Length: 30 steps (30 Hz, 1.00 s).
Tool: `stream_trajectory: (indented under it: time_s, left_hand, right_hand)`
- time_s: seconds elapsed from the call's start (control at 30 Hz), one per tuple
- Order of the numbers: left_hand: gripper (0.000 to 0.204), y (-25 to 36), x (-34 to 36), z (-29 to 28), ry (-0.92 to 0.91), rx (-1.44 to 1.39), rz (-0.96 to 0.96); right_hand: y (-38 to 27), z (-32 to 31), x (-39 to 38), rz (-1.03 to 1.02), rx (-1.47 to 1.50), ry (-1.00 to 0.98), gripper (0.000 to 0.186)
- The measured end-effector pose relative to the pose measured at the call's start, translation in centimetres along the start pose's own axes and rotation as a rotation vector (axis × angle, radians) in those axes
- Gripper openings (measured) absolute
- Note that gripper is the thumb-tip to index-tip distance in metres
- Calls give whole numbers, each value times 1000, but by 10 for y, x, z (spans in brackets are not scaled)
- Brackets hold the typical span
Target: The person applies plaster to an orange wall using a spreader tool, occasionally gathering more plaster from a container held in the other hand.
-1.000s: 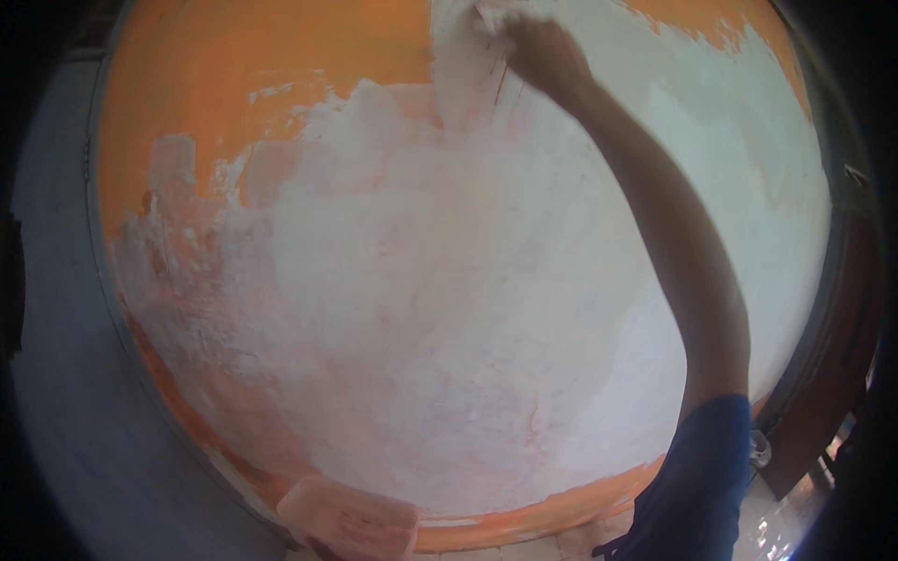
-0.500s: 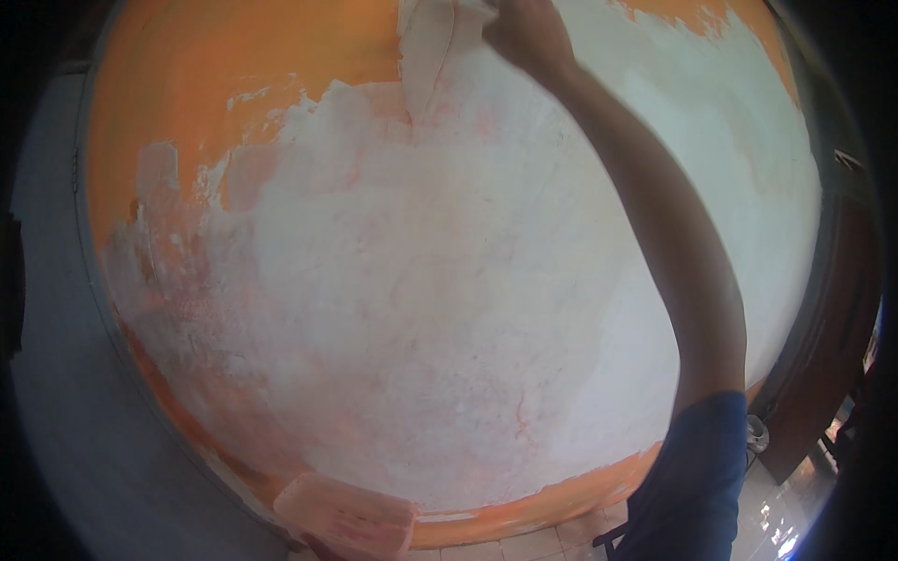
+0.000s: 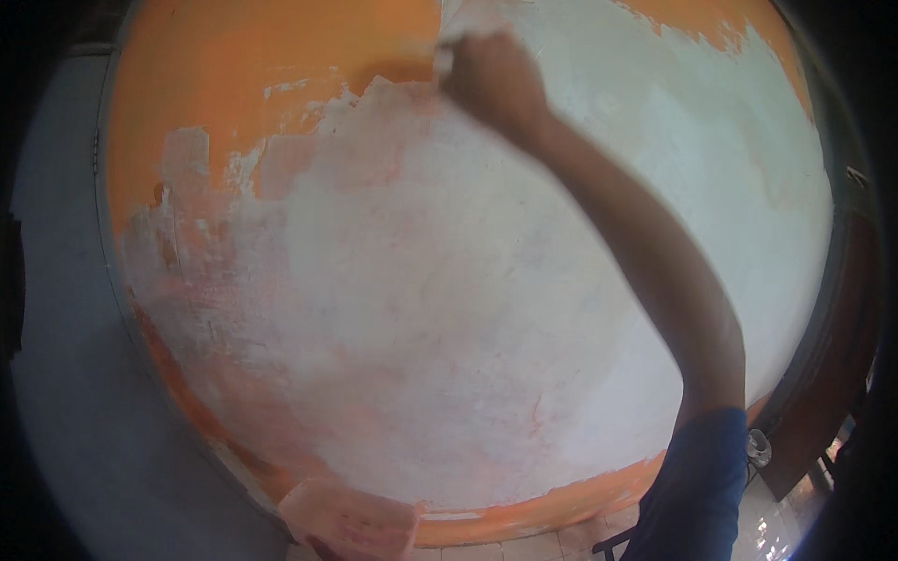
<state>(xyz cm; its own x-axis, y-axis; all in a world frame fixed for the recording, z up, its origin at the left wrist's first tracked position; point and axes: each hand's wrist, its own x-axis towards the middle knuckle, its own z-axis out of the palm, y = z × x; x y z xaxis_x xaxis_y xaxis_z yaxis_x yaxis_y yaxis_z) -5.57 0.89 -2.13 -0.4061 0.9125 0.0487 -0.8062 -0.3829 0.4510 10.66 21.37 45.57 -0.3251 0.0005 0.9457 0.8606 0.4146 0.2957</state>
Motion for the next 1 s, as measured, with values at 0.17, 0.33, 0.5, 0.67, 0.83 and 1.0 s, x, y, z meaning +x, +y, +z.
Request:
stream_trajectory:
  time_s: [0.17, 0.33, 0.5, 0.67, 0.83, 1.0]
  left_hand:
    - [83, 11, -8, 22, 179, 31, -104]
    - [83, 3, 9, -6, -60, -174, 29]
    - [84, 28, -5, 7, 122, -18, -27]
    - [84, 26, 3, -8, -62, -37, 35]
    - [83, 32, -3, 3, 50, 33, 39]
    - [83, 29, 4, 12, 85, 2, 32]
  right_hand:
    - [58, 38, 91, -144, -82, 132, 16]
    - [-15, 81, -40, -349, -174, 96, 33]
    - [-64, 45, -101, -155, 166, -172, 36]
    - [35, 9, 32, -123, -134, 334, 32]
    - [67, -7, 108, 187, -117, 317, 18]
    - [1, 61, 70, -40, -160, 133, 17]
